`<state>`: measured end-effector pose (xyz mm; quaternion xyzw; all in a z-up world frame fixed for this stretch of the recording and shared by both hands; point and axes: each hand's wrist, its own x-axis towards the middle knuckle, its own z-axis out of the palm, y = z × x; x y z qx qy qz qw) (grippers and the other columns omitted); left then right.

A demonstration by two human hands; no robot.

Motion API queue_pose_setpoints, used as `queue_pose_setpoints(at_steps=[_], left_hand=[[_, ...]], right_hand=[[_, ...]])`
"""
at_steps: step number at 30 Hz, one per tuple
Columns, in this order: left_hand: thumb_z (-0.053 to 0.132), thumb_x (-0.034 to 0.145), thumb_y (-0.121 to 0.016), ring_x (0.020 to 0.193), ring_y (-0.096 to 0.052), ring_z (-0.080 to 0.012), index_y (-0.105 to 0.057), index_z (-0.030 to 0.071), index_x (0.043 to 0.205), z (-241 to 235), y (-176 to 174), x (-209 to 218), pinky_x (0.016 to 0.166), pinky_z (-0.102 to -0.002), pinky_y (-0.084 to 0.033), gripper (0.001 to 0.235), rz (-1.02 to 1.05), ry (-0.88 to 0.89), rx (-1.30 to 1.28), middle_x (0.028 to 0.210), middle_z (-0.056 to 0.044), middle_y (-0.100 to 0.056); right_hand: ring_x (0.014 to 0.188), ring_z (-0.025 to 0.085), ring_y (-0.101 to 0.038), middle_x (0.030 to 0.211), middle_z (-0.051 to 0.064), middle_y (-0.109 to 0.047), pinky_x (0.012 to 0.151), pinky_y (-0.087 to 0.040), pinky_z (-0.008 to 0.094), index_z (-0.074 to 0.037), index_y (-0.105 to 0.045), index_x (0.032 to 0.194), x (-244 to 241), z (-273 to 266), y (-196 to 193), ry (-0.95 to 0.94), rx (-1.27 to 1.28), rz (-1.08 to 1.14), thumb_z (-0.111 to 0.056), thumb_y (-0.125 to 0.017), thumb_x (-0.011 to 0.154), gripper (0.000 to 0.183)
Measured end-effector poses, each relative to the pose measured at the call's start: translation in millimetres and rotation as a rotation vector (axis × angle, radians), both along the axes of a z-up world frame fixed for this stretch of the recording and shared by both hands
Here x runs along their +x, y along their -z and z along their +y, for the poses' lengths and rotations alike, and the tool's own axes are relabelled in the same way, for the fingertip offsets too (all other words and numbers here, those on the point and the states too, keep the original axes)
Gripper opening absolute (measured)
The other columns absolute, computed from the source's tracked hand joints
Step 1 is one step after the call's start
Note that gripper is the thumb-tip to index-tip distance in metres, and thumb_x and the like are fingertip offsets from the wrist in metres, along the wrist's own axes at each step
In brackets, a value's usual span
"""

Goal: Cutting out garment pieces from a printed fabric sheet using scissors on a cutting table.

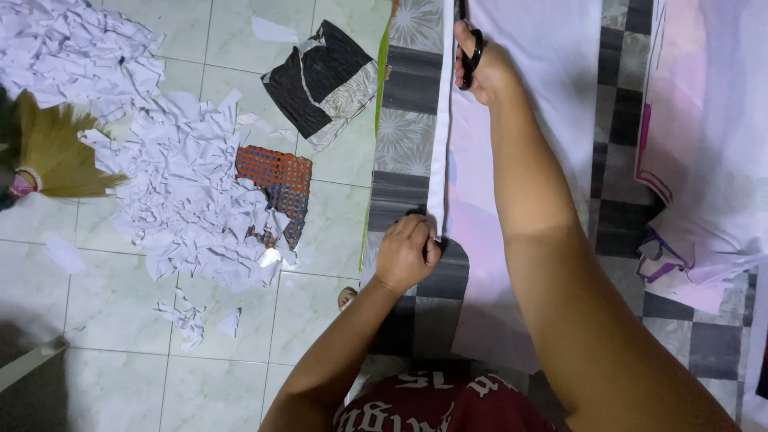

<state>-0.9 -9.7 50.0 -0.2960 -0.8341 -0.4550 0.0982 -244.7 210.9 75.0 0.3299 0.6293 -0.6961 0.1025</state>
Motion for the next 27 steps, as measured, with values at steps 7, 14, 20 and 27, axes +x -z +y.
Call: queue_pose_setpoints(at_steps=[7,14,20,27], left_hand=[[0.006,0.079,-0.045,0.074,-0.054,-0.0305,-0.049,0.004,0.082,-3,19,-4,0.064,-0.039,-0.045,0.005,-0.133,-0.024,0.124,0.082,-0.013,-0.052],[0.002,0.081,-0.062,0.081,-0.051,-0.0159,-0.056,0.009,0.090,-117,102,-13,0.079,-0.029,-0.043,0.013,-0.540,-0.687,0.917,0.086,-0.002,-0.053],[0.015,0.092,-0.061,0.074,-0.063,-0.0302,-0.053,0.008,0.109,-325,156,103,0.065,-0.037,-0.052,0.021,-0.461,-1.239,0.260,0.090,-0.017,-0.060],[0.020,0.084,-0.071,0.114,-0.050,-0.0563,-0.025,0.011,0.148,-294,143,253,0.097,-0.061,-0.044,0.078,-1.091,-1.320,-0.431,0.144,-0.030,-0.019]], right_hand=[[0.035,0.016,-0.050,0.053,0.006,-0.056,0.033,-0.033,0.027,-0.011,-0.057,0.082,79,-18,10,-0.190,0.280,0.187,-0.046,-0.065,0.084,0.036],[0.037,0.018,-0.056,0.047,0.011,-0.053,0.034,-0.044,0.024,-0.003,-0.054,0.077,268,34,2,-0.194,0.377,0.261,-0.013,-0.074,0.082,0.023],[0.071,0.032,-0.063,0.070,0.012,-0.062,0.065,-0.049,0.039,-0.008,-0.060,0.086,461,122,-1,-0.225,1.289,-0.006,-0.033,-0.080,0.076,0.034],[0.090,0.036,-0.067,0.096,0.021,-0.068,0.075,-0.055,0.045,0.001,-0.061,0.116,553,129,-29,-0.298,1.256,-0.437,-0.042,-0.066,0.086,0.053]])
